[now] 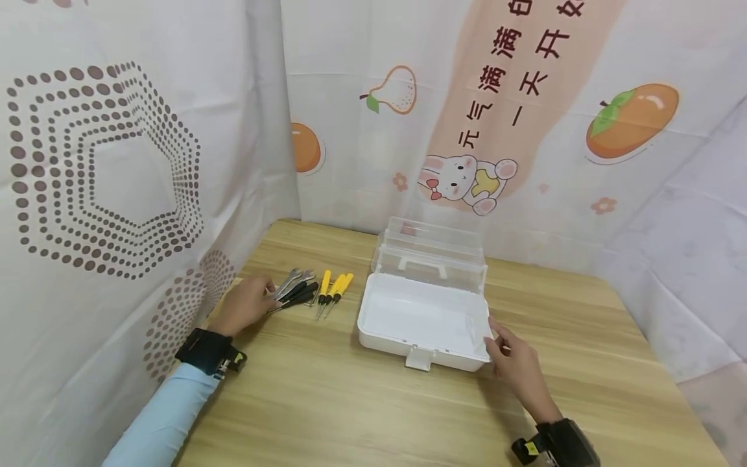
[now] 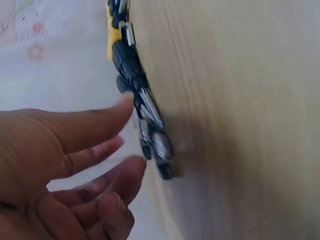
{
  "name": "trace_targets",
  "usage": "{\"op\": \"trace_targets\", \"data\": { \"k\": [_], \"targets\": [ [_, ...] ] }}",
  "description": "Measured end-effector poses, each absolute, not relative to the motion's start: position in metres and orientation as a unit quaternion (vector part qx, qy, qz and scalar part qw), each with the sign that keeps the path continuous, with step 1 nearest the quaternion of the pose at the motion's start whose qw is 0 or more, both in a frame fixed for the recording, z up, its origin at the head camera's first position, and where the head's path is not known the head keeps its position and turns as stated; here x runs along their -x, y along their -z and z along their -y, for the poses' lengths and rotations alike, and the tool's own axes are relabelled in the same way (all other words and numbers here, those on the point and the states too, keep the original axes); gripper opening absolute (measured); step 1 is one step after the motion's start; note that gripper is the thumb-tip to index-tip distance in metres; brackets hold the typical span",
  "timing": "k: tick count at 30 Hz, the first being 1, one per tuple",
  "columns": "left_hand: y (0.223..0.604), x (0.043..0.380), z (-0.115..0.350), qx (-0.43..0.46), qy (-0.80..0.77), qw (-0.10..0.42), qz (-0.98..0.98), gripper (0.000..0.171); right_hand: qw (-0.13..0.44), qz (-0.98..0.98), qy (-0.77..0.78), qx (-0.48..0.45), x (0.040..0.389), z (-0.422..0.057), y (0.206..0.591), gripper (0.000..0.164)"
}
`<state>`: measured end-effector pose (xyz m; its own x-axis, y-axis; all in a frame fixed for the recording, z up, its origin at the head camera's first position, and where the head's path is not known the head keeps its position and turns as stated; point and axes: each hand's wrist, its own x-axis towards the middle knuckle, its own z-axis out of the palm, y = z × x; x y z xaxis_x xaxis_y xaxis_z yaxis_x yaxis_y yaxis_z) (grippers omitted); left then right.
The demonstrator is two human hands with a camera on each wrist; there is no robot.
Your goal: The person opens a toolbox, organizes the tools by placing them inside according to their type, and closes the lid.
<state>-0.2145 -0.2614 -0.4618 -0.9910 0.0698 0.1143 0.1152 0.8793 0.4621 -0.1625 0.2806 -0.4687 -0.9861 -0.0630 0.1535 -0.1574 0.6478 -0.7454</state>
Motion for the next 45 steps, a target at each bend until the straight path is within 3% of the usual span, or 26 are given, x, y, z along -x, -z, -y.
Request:
{"op": "trace_targets", "data": {
  "k": [11, 15, 22, 27, 33, 40, 45],
  "targets": [
    [0.469, 0.222, 0.228, 0.104, 0.24, 0.043, 0.964, 0.025, 0.055, 0.908, -0.413, -0.049, 0.167, -0.282, 0.467, 0.05],
    [0.474, 0.227, 0.209, 0.109, 0.239, 0.017, 0.965, 0.029, 0.049, 0.907, -0.416, -0.044, 0.166, -0.282, 0.467, 0.051],
    [0.478, 0.234, 0.186, 0.102, 0.233, 0.004, 0.967, 0.025, 0.092, 0.916, -0.386, -0.063, 0.161, -0.287, 0.465, 0.048],
    [0.472, 0.234, 0.177, 0.093, 0.213, -0.053, 0.971, 0.038, 0.107, 0.917, -0.377, -0.071, 0.163, -0.287, 0.464, 0.047],
    [0.474, 0.222, 0.173, 0.065, 0.206, -0.129, 0.968, 0.033, 0.088, 0.92, -0.376, -0.058, 0.163, -0.283, 0.474, 0.046],
    [0.475, 0.221, 0.173, 0.071, 0.193, -0.154, 0.966, 0.035, 0.076, 0.917, -0.39, -0.045, 0.162, -0.281, 0.476, 0.046],
    [0.468, 0.223, 0.173, 0.066, 0.199, -0.145, 0.967, 0.036, 0.079, 0.914, -0.395, -0.05, 0.162, -0.28, 0.477, 0.047]
  ]
}}
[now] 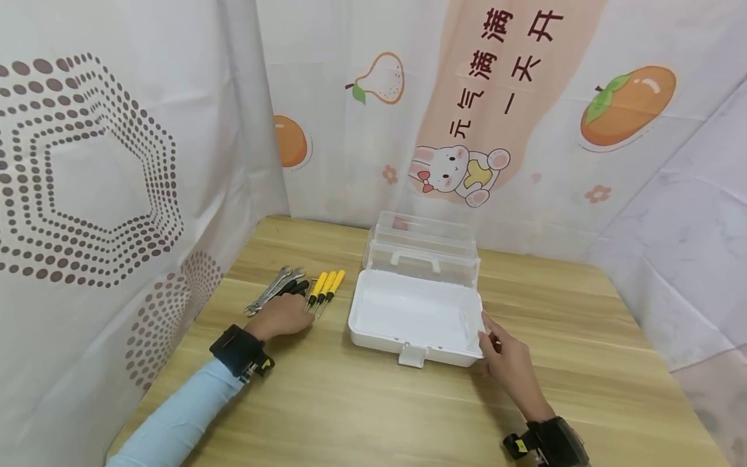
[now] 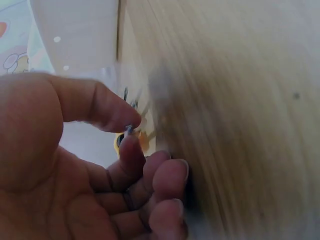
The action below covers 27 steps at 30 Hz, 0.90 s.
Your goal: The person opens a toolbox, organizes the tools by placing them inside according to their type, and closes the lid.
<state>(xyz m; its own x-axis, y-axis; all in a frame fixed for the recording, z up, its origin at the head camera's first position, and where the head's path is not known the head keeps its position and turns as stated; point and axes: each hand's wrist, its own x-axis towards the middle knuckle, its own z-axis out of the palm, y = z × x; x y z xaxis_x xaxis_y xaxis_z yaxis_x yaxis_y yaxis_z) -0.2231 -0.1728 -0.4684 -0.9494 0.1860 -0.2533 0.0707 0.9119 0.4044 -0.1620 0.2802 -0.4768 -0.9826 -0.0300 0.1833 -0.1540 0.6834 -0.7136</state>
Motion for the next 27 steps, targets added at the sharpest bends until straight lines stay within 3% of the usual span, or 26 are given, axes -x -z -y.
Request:
{"op": "trace_targets", "data": {
  "k": [13, 20, 27],
  "targets": [
    [0.464, 0.214, 0.179, -0.073, -0.236, 0.117, -0.962, 0.038, 0.091, 0.91, -0.402, -0.045, 0.153, -0.278, 0.485, 0.046],
    [0.461, 0.22, 0.18, -0.067, -0.241, 0.086, -0.964, 0.024, 0.1, 0.91, -0.397, -0.06, 0.16, -0.28, 0.482, 0.046],
    [0.46, 0.223, 0.182, -0.073, -0.244, 0.07, -0.965, 0.026, 0.099, 0.911, -0.395, -0.063, 0.164, -0.28, 0.481, 0.046]
  ]
}}
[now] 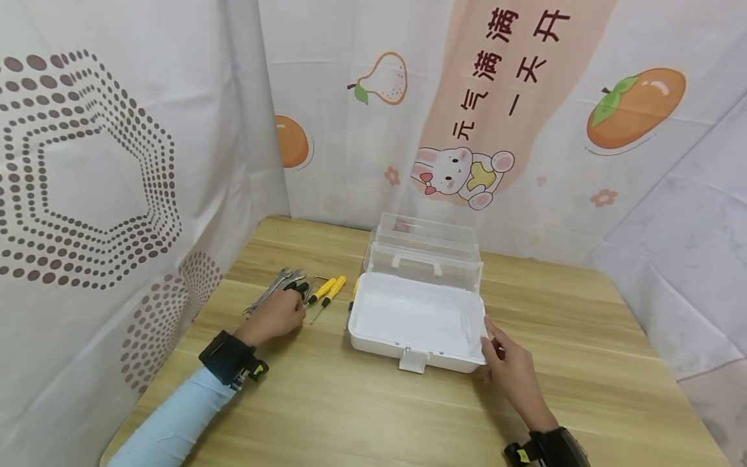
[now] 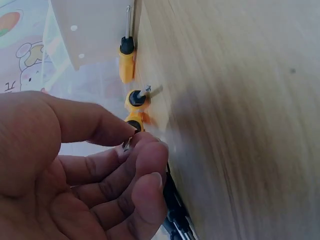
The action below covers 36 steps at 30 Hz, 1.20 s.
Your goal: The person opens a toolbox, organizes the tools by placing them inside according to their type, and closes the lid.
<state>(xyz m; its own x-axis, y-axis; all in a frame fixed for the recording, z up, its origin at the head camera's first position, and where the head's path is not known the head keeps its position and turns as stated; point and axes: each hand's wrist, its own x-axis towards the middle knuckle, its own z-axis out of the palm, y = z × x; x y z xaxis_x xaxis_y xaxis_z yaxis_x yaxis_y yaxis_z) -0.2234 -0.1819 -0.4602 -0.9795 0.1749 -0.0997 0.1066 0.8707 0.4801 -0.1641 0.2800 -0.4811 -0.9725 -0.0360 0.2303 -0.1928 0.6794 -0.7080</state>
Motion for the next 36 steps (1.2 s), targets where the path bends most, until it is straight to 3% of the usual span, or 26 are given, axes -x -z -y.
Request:
{"op": "trace_targets", "data": {
  "k": [8, 14, 18, 36],
  "targets": [
    [0.462, 0.224, 0.188, -0.082, -0.227, 0.051, -0.969, 0.031, 0.098, 0.908, -0.402, -0.059, 0.163, -0.278, 0.48, 0.046],
    [0.46, 0.22, 0.193, -0.096, -0.218, 0.037, -0.971, 0.009, 0.09, 0.911, -0.398, -0.055, 0.162, -0.279, 0.48, 0.047],
    [0.457, 0.218, 0.195, -0.085, -0.231, 0.043, -0.968, 0.006, 0.083, 0.913, -0.397, -0.054, 0.163, -0.279, 0.48, 0.047],
    [0.441, 0.216, 0.185, -0.083, -0.275, -0.028, -0.957, 0.01, 0.087, 0.91, -0.4, -0.057, 0.165, -0.282, 0.481, 0.047]
  ]
}}
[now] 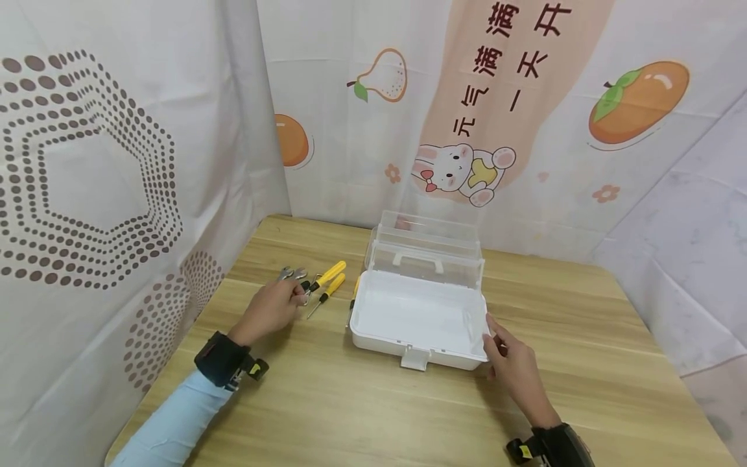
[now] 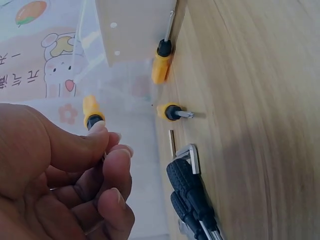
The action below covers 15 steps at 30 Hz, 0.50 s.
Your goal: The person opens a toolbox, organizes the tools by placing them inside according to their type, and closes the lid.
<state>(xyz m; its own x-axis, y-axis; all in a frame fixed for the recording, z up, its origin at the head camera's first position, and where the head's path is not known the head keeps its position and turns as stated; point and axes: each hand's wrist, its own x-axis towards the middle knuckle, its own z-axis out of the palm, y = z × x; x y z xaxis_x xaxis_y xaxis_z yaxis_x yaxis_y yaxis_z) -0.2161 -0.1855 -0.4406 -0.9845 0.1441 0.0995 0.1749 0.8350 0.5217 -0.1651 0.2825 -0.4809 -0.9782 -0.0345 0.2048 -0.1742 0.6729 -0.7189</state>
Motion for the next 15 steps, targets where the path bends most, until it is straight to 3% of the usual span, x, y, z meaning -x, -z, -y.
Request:
{"op": "trace_targets", "data": {
  "k": [15],
  "targets": [
    [0.4384, 0.2143, 0.1784, 0.13, 0.281, 0.087, 0.947, 0.007, 0.086, 0.911, -0.4, -0.051, 0.1651, -0.2815, 0.4794, 0.046]
  ]
}}
